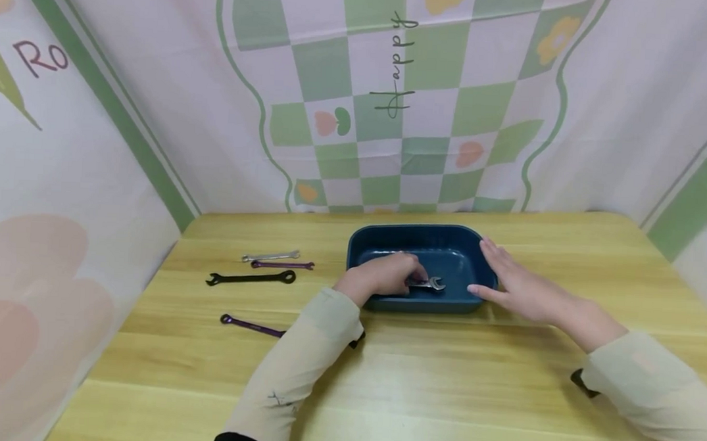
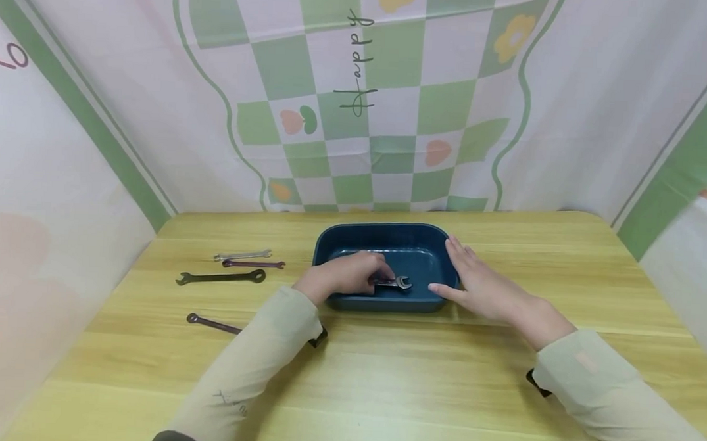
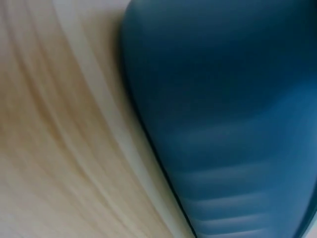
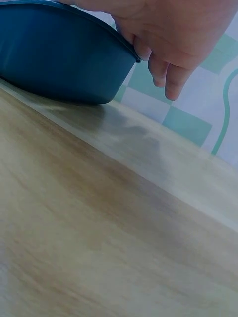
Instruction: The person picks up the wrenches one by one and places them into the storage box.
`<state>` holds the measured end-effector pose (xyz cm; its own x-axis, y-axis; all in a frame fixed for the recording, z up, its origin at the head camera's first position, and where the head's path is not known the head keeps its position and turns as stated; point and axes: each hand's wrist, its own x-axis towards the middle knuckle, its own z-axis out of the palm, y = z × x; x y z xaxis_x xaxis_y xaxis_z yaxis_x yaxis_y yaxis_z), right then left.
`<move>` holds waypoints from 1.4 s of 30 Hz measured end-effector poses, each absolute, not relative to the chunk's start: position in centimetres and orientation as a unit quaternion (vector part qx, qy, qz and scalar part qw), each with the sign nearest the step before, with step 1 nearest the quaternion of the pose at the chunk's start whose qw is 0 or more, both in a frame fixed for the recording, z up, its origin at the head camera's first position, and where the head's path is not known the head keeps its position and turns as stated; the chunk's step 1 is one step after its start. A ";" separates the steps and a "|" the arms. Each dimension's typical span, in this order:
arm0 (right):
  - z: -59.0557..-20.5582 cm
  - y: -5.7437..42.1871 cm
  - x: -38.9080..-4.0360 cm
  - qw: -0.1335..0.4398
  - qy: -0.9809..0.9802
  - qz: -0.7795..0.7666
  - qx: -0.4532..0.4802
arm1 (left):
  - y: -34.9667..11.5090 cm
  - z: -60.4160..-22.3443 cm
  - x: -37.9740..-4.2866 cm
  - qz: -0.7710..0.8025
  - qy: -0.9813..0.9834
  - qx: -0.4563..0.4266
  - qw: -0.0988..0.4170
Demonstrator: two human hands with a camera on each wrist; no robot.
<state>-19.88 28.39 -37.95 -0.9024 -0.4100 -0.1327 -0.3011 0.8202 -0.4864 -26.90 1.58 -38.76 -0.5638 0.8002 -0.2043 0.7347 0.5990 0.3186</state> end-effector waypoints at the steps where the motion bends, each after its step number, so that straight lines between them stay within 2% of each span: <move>1: -38.0 28.4 -19.9 0.115 0.947 -0.233 -0.188 | 1.6 -38.8 -26.9 0.100 0.876 0.441 0.167; 8: -38.1 28.4 -19.9 0.115 0.946 -0.235 -0.191 | 1.3 -39.0 -26.9 0.101 0.869 0.449 0.179; 42: -38.2 28.7 -20.0 0.120 0.943 -0.238 -0.198 | 1.3 -39.4 -26.7 0.105 0.869 0.450 0.176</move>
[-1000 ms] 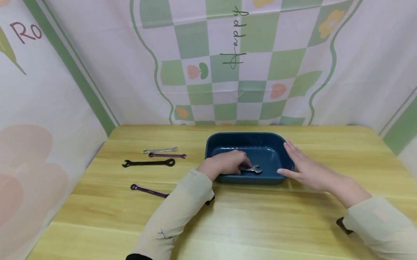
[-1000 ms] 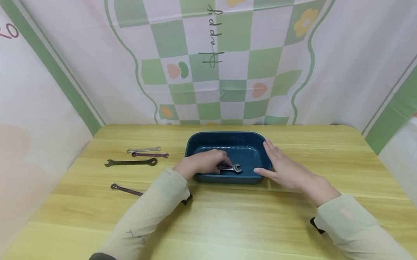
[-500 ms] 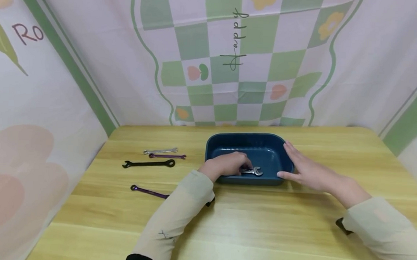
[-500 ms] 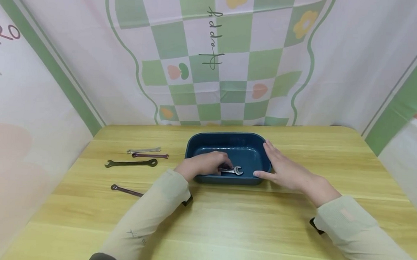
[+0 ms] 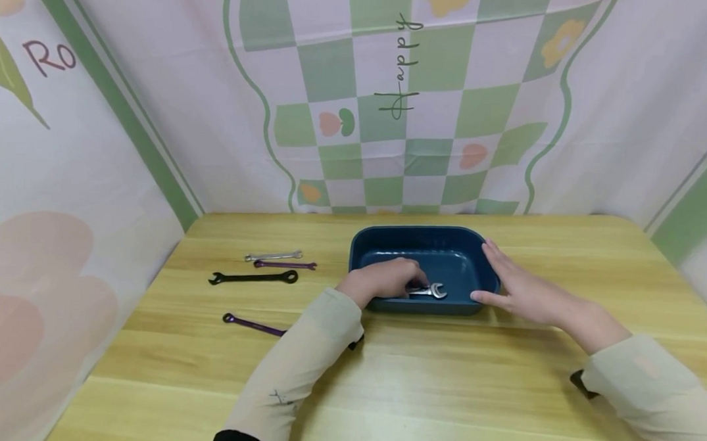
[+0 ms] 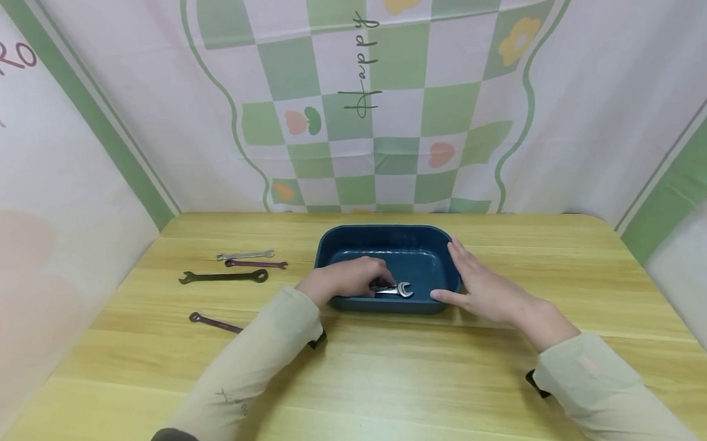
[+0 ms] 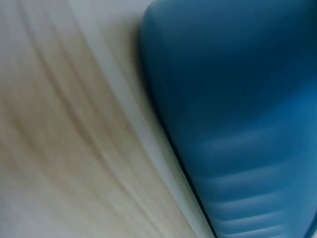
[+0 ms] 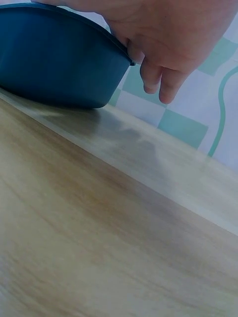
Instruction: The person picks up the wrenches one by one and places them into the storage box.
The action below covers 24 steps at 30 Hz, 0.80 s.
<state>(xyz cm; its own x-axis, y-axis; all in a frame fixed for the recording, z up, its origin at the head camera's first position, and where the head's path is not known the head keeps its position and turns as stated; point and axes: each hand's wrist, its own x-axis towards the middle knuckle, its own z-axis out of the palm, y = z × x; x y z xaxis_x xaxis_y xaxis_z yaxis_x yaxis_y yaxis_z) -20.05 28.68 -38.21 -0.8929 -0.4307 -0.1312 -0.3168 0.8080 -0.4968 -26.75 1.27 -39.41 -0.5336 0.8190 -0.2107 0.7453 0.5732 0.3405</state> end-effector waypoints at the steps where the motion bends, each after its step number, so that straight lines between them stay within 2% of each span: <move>1: -38.2 28.7 -20.0 0.120 0.943 -0.237 -0.198 | 1.3 -39.4 -26.7 0.107 0.869 0.450 0.177; 9: -38.1 28.5 -19.9 0.123 0.943 -0.236 -0.198 | 1.4 -39.4 -26.7 0.110 0.867 0.453 0.179; 18: -38.4 28.5 -20.1 0.125 0.943 -0.236 -0.200 | 1.2 -39.3 -26.3 0.148 0.878 0.415 0.186; 24: -38.5 28.6 -20.2 0.124 0.942 -0.239 -0.198 | 0.9 -39.0 -26.0 0.160 0.891 0.391 0.164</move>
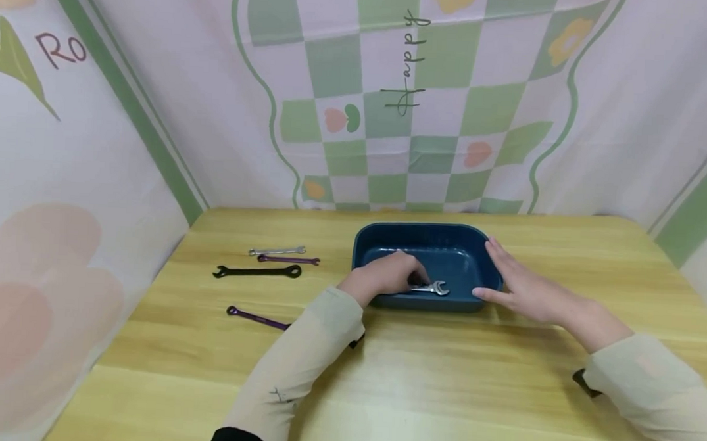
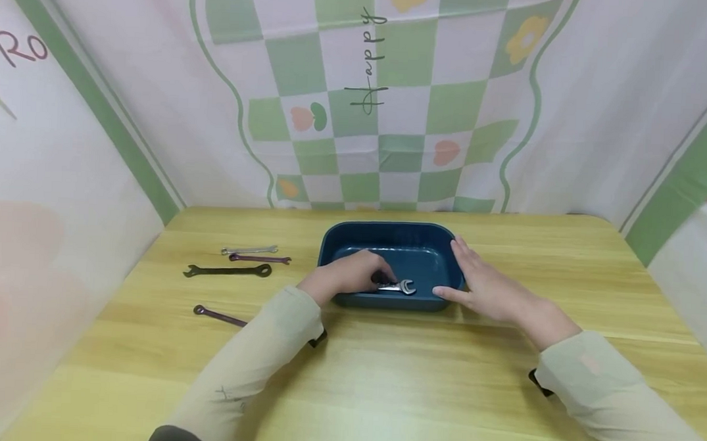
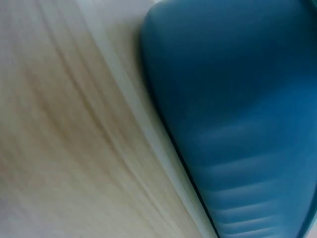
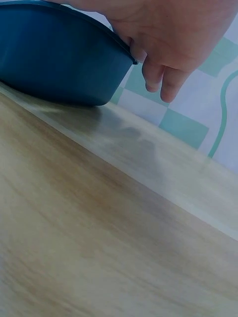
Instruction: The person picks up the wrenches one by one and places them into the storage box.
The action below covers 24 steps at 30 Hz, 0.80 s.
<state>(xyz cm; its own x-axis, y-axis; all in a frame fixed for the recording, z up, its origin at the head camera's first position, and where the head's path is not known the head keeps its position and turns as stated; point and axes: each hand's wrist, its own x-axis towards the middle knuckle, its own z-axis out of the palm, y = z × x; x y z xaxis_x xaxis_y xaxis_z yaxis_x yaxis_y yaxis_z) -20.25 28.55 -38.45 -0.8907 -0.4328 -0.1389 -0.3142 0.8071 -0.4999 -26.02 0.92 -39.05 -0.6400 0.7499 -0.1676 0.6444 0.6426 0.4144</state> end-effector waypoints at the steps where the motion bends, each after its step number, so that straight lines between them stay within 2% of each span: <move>1: -38.4 28.6 -20.3 0.123 0.942 -0.239 -0.199 | 0.9 -39.0 -26.0 0.155 0.894 0.388 0.160; 6: -38.4 28.5 -20.4 0.124 0.943 -0.235 -0.199 | 0.5 -38.7 -26.1 0.129 0.909 0.369 0.143; 15: -38.4 28.6 -20.5 0.125 0.943 -0.238 -0.198 | -1.0 -37.4 -26.2 0.181 0.909 0.357 0.112; 24: -38.3 28.6 -20.3 0.128 0.940 -0.245 -0.199 | -1.7 -36.4 -26.0 0.189 0.903 0.379 0.070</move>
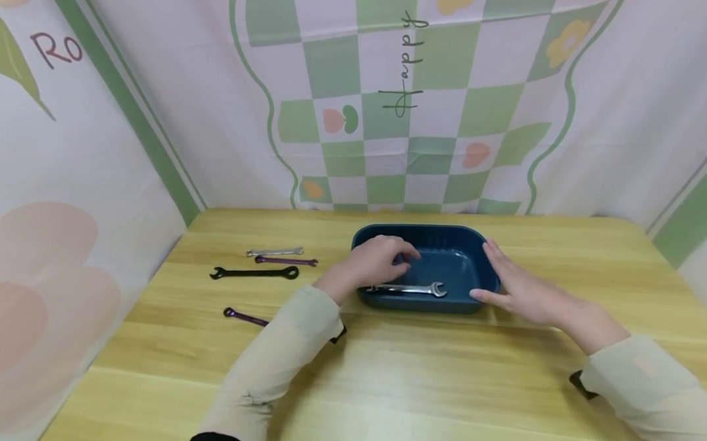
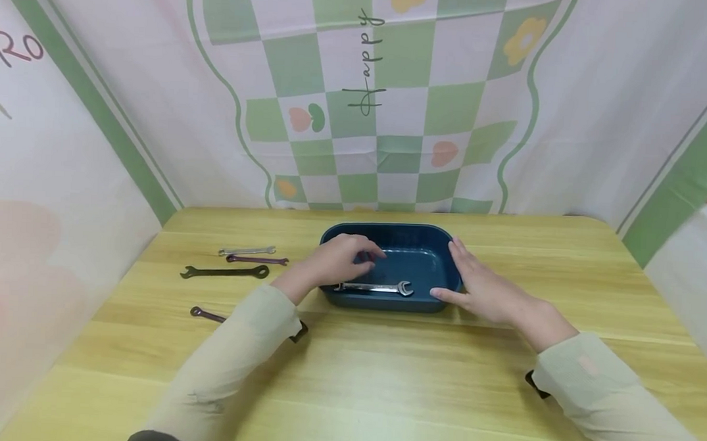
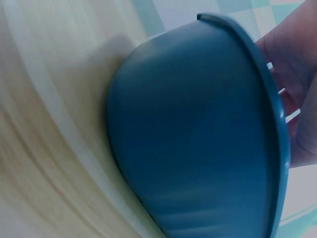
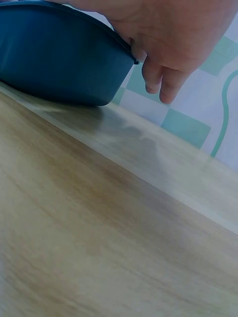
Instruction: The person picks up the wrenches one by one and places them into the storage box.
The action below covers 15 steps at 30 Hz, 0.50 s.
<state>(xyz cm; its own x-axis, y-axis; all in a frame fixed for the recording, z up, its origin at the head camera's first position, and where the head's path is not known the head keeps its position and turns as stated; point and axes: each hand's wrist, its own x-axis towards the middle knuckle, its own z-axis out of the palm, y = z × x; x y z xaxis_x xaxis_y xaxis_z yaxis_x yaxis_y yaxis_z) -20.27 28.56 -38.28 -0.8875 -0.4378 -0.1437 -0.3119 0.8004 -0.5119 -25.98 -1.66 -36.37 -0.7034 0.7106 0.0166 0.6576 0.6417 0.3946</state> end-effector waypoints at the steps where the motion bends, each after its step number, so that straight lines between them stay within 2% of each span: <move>1: -38.3 28.6 -20.3 0.128 0.940 -0.245 -0.200 | -1.8 -36.3 -26.0 0.192 0.902 0.381 0.066; 15: -38.3 28.5 -20.3 0.131 0.941 -0.241 -0.199 | -4.8 -35.3 -25.6 0.213 0.895 0.389 0.048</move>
<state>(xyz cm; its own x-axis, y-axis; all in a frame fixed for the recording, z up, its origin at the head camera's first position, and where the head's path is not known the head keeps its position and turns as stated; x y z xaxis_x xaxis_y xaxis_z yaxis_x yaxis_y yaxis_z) -20.28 28.50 -38.31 -0.8863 -0.4381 -0.1503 -0.3116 0.8041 -0.5064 -25.55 -4.76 -35.27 -0.6929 0.7167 0.0792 0.6753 0.6066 0.4195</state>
